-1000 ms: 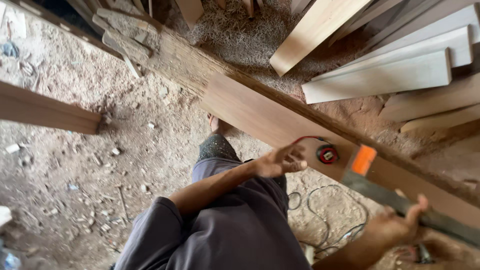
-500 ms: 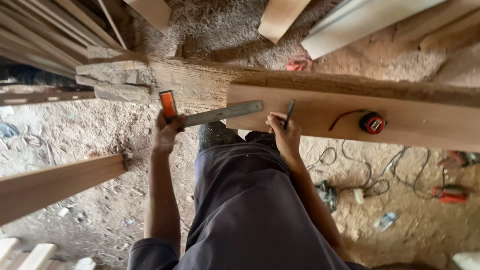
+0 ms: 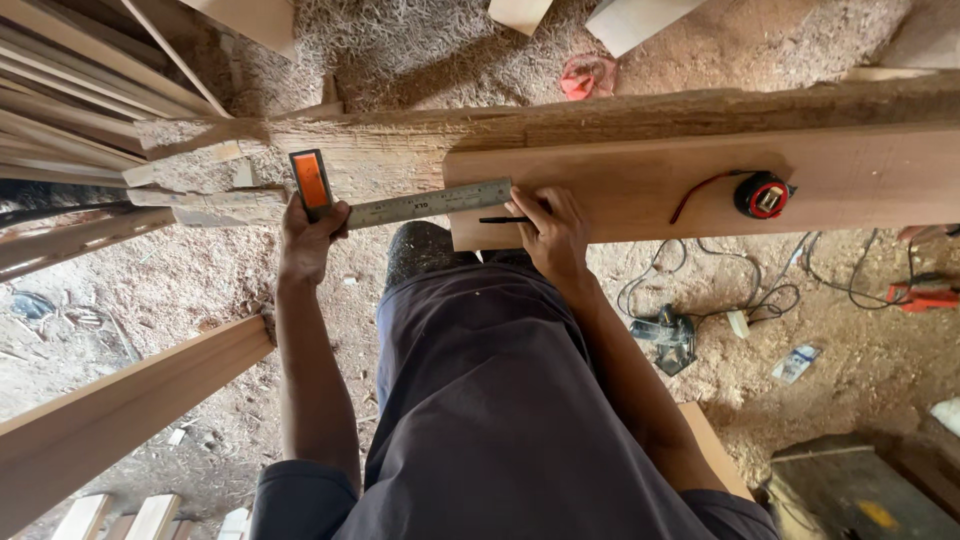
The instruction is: The person measures and marks a long wooden board resting on a beam in a woodworking shop. They position a combination square along the board, draw pencil lines, reposition the square and tape measure repeatedly, and mark multiple locations along the board's length.
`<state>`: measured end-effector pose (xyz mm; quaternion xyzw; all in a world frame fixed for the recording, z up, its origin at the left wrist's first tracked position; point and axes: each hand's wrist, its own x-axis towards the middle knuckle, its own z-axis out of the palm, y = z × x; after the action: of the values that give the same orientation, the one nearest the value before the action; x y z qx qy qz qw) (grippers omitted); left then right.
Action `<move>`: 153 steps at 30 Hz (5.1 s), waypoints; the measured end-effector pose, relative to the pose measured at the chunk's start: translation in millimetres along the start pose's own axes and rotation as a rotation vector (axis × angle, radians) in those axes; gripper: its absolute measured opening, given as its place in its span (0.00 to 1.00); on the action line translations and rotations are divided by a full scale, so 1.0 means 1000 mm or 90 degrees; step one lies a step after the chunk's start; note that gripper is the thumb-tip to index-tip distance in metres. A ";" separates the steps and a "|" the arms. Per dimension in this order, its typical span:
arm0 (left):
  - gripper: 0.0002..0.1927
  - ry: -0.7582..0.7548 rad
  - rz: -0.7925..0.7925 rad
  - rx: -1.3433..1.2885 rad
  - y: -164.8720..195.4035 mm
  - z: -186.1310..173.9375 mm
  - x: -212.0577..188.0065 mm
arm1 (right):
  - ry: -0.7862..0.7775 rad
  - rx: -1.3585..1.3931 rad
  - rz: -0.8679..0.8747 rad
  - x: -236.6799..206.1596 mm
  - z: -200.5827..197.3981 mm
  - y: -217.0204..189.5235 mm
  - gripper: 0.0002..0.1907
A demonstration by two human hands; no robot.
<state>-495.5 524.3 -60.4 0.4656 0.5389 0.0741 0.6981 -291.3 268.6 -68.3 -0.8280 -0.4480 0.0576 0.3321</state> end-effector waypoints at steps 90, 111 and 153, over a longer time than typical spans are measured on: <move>0.27 0.141 0.059 0.346 -0.020 -0.018 0.011 | -0.217 0.349 0.007 0.036 0.051 0.012 0.04; 0.25 0.137 0.046 0.345 -0.012 -0.017 0.008 | -0.227 0.311 0.021 0.042 0.051 0.005 0.08; 0.12 0.663 0.230 -0.616 -0.159 0.274 -0.071 | -0.378 0.143 -0.422 0.022 -0.118 0.042 0.10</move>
<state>-362.2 236.7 -131.8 0.0915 0.6227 0.6296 0.4554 -202.8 210.9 2.4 -0.5464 -0.7557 0.2312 0.2774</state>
